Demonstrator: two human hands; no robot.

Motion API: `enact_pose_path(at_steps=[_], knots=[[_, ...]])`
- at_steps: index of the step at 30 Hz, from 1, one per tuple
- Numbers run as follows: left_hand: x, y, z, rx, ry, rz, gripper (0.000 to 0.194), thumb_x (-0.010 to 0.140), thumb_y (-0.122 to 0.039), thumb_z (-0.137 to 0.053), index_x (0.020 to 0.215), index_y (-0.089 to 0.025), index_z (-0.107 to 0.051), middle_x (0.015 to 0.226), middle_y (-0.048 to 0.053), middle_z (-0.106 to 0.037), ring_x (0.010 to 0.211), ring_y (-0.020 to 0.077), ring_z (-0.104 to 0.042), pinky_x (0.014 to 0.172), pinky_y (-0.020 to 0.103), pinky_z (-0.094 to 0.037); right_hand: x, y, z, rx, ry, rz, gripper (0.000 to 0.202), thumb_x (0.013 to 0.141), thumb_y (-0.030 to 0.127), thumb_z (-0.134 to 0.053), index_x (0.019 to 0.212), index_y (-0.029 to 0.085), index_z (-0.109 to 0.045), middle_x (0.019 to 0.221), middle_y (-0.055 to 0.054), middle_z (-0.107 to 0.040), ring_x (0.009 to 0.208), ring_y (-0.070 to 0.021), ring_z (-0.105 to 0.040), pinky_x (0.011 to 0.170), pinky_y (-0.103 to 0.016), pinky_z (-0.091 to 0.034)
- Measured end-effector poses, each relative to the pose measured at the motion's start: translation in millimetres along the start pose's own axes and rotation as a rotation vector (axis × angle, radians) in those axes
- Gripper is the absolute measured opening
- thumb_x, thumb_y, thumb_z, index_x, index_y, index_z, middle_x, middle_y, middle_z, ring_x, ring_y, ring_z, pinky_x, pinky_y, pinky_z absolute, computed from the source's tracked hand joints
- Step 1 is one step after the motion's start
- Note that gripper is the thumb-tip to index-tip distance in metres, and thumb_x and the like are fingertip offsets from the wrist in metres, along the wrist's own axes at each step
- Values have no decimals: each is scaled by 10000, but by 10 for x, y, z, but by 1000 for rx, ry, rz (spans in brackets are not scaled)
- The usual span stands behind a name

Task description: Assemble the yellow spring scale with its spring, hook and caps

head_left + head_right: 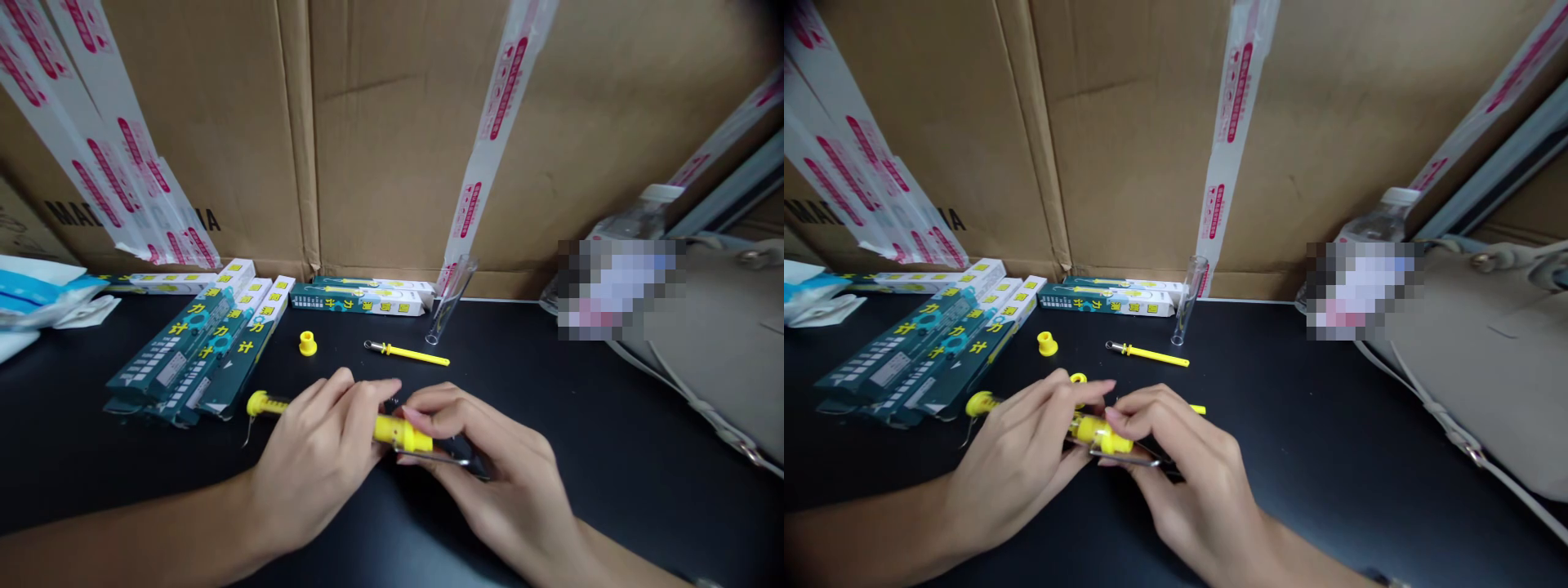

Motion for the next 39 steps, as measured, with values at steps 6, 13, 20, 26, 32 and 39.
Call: enact_pose_path(at_steps=[6,13,20,26,32,39], knots=[[33,-31,-11,-24,-2,2,183,921,-143,-512,1096,-109,-551,941,75,-742,773,257,-663,668,412,-561,8,31,59,-86,-38,38,207,893,47,-655,1027,203,-629,978,-45,-732,937,-162,-715,840,-237,-594],[13,-72,-63,59,37,-71,170,1009,-143,-456,1097,-89,-592,850,77,-717,745,256,-670,631,399,-548,34,-95,75,-92,44,-74,349,869,209,-756,1201,230,-651,1109,-49,-751,971,-187,-732,882,-272,-604],[-30,-145,-35,136,23,-160,226,1059,-197,-395,1091,-69,-579,767,45,-719,614,189,-697,482,320,-472,51,-40,104,32,50,-43,273,887,59,-679,1099,229,-706,996,-31,-754,912,-166,-722,795,-241,-595],[-49,-214,-55,225,68,-189,244,1068,-214,-383,1019,-76,-578,715,32,-683,578,176,-689,462,306,-450,49,-102,96,51,90,-63,282,897,51,-654,1120,213,-709,968,-42,-746,859,-154,-716,750,-239,-587],[-27,-224,-58,232,112,-169,358,1082,-218,-260,811,-175,-490,593,-15,-561,463,157,-594,434,305,-414,34,-33,81,48,108,-17,290,908,17,-600,1121,192,-691,987,-67,-736,868,-160,-720,748,-249,-603],[-24,-190,-71,137,134,-172,384,1087,-304,-252,796,-186,-472,601,-18,-557,475,142,-595,444,284,-422,46,33,77,20,100,53,255,910,42,-614,1104,188,-691,956,-87,-736,884,-207,-722,752,-316,-626]])
Point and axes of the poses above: each hand's wrist, its own x-axis towards the middle knuckle, its own z-axis out of the back of the hand, y = z × x, the point moved 7 cm from there along x, towards the middle knuckle
